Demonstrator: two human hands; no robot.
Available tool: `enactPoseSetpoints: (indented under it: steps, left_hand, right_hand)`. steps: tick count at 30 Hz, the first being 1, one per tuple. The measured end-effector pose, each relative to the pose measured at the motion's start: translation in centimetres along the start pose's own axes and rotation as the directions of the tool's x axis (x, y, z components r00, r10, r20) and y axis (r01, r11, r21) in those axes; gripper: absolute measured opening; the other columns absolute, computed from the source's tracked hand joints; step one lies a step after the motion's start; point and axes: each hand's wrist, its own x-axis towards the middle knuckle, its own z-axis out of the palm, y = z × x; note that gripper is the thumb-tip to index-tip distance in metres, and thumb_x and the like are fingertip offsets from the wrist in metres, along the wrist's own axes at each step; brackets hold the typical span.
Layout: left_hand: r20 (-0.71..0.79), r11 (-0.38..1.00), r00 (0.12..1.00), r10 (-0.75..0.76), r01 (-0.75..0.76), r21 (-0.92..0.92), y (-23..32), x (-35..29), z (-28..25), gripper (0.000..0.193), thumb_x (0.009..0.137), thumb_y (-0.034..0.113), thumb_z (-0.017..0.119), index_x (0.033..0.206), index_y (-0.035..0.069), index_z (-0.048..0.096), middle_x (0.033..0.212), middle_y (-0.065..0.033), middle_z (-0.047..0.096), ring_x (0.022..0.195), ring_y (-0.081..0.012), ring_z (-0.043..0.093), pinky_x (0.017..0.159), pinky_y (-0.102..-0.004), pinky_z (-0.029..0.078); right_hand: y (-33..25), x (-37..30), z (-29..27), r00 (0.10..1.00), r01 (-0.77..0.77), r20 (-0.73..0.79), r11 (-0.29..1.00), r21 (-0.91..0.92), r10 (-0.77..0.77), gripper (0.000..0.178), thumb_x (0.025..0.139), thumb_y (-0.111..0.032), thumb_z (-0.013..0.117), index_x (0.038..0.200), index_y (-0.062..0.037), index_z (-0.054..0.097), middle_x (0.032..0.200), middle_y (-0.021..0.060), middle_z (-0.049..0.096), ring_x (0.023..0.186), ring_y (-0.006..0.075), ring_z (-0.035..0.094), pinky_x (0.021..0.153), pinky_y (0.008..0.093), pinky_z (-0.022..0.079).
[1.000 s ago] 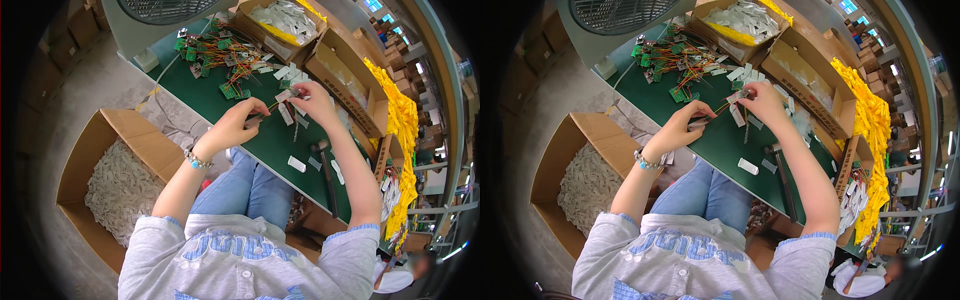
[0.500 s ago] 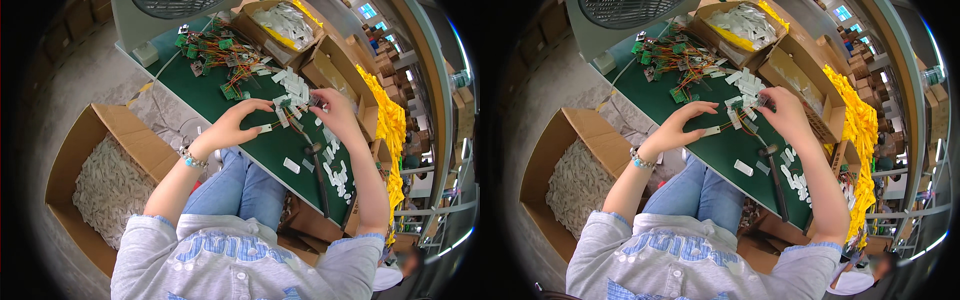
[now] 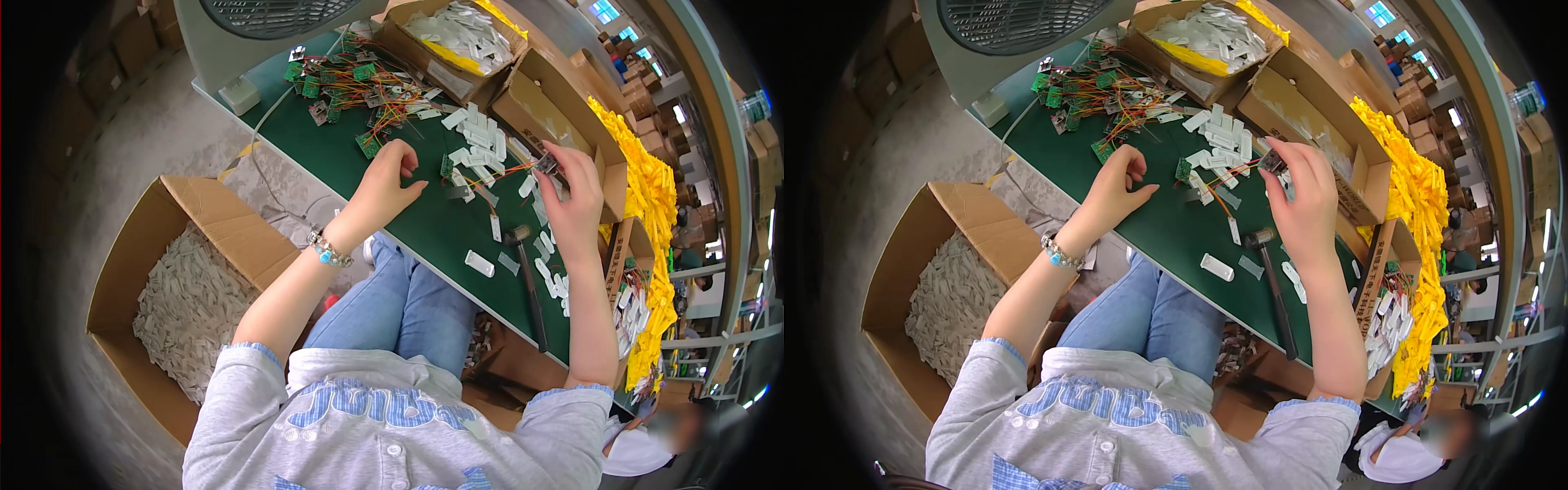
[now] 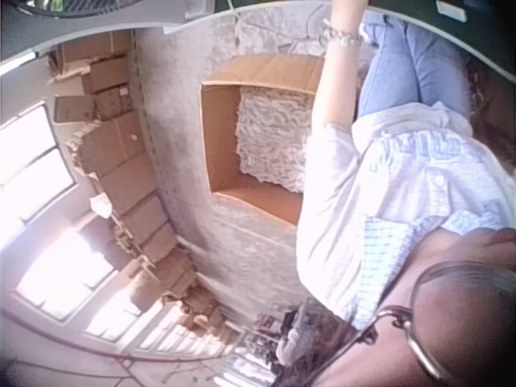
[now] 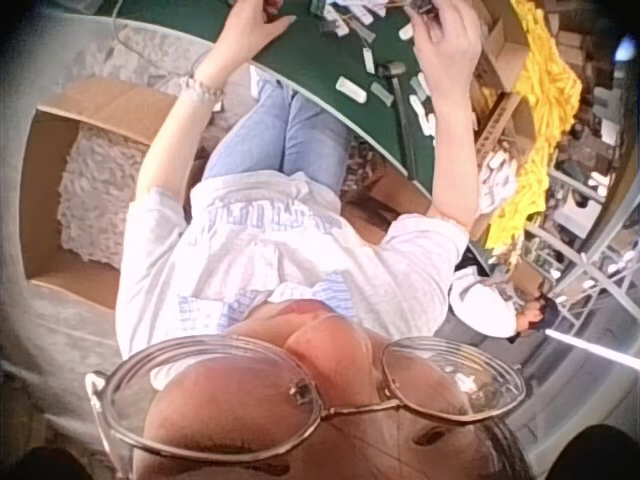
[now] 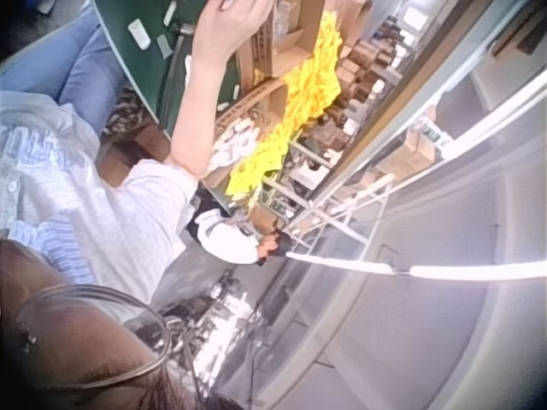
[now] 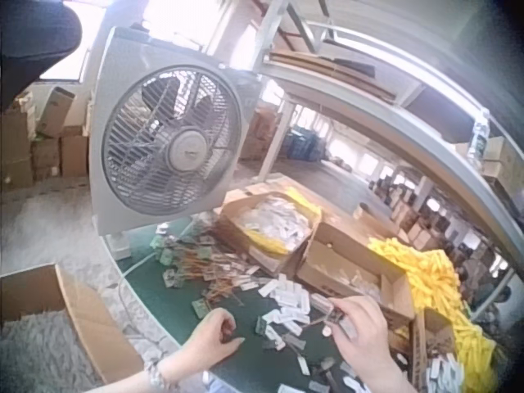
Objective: The person assembles circuit boards, wiring harnesses, and adhesive strips onto plastic fixtures by hand, using a small hammer to secure components.
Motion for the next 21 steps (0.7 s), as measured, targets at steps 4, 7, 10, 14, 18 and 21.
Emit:
enactPoseSetpoints:
  steps: [4, 7, 10, 14, 18, 21]
  left_hand:
    - [-0.114, 0.990, 0.986, 0.119, -0.110, 0.087, 0.2, -0.3, 0.7, 0.037, 0.078, -0.002, 0.074, 0.107, 0.006, 0.053, 0.097, -0.0060, 0.052, 0.088, -0.0164, 0.055, 0.074, -0.0298, 0.047]
    - [-0.127, 0.932, 0.937, 0.325, -0.295, 0.213, 0.8, -0.5, 1.0, 0.035, 0.077, -0.002, 0.074, 0.107, 0.007, 0.057, 0.100, -0.0076, 0.053, 0.089, -0.0208, 0.055, 0.076, -0.0320, 0.048]
    - [-0.062, 0.819, 0.869, 0.492, -0.437, 0.372, 1.8, -0.3, 1.2, 0.032, 0.074, -0.003, 0.074, 0.102, 0.009, 0.064, 0.104, -0.0081, 0.057, 0.091, -0.0264, 0.055, 0.077, -0.0360, 0.049]
    - [0.020, 0.694, 0.787, 0.617, -0.555, 0.458, 3.5, 1.1, 2.6, 0.027, 0.072, 0.000, 0.074, 0.097, 0.009, 0.069, 0.095, -0.0039, 0.063, 0.089, -0.0254, 0.056, 0.078, -0.0382, 0.049]
    - [0.155, 0.654, 0.802, 0.576, -0.566, 0.502, 3.7, 2.2, 3.8, 0.019, 0.076, 0.005, 0.072, 0.094, 0.009, 0.067, 0.093, -0.0028, 0.065, 0.089, -0.0249, 0.057, 0.077, -0.0378, 0.049]
    - [0.196, 0.669, 0.829, 0.523, -0.542, 0.508, 2.8, 1.9, 4.4, 0.016, 0.078, 0.007, 0.072, 0.093, 0.009, 0.066, 0.092, -0.0020, 0.066, 0.090, -0.0249, 0.057, 0.078, -0.0376, 0.048]
  right_hand:
    - [-0.4, -0.9, -0.3, 0.998, -0.026, -0.051, 1.000, 0.015, 0.027, 0.038, 0.077, 0.000, 0.074, 0.114, -0.0033, 0.065, 0.105, 0.0121, 0.063, 0.099, 0.0302, 0.061, 0.089, 0.0387, 0.048]
    - [-0.1, -1.1, -0.3, 0.996, 0.012, -0.084, 1.000, 0.007, -0.011, 0.039, 0.077, 0.001, 0.074, 0.115, -0.0038, 0.066, 0.105, 0.0115, 0.063, 0.099, 0.0293, 0.061, 0.088, 0.0382, 0.049]
    - [0.0, -0.8, -0.8, 0.993, -0.031, -0.108, 0.997, 0.077, 0.039, 0.038, 0.077, 0.001, 0.074, 0.114, -0.0044, 0.066, 0.105, 0.0111, 0.063, 0.098, 0.0290, 0.061, 0.087, 0.0377, 0.049]
    - [0.5, -0.8, -0.8, 0.995, 0.028, -0.095, 0.993, 0.110, -0.018, 0.038, 0.076, 0.001, 0.074, 0.112, -0.0050, 0.066, 0.105, 0.0105, 0.064, 0.098, 0.0288, 0.061, 0.086, 0.0375, 0.049]
    - [0.7, -0.9, -0.7, 0.995, 0.064, -0.091, 0.987, 0.150, -0.050, 0.038, 0.075, -0.001, 0.075, 0.111, -0.0055, 0.067, 0.105, 0.0098, 0.064, 0.096, 0.0286, 0.062, 0.084, 0.0376, 0.050]
    - [1.4, -0.7, -0.6, 0.995, 0.072, -0.082, 0.982, 0.173, -0.059, 0.036, 0.075, -0.002, 0.076, 0.110, -0.0060, 0.067, 0.102, 0.0096, 0.064, 0.095, 0.0294, 0.062, 0.082, 0.0387, 0.050]
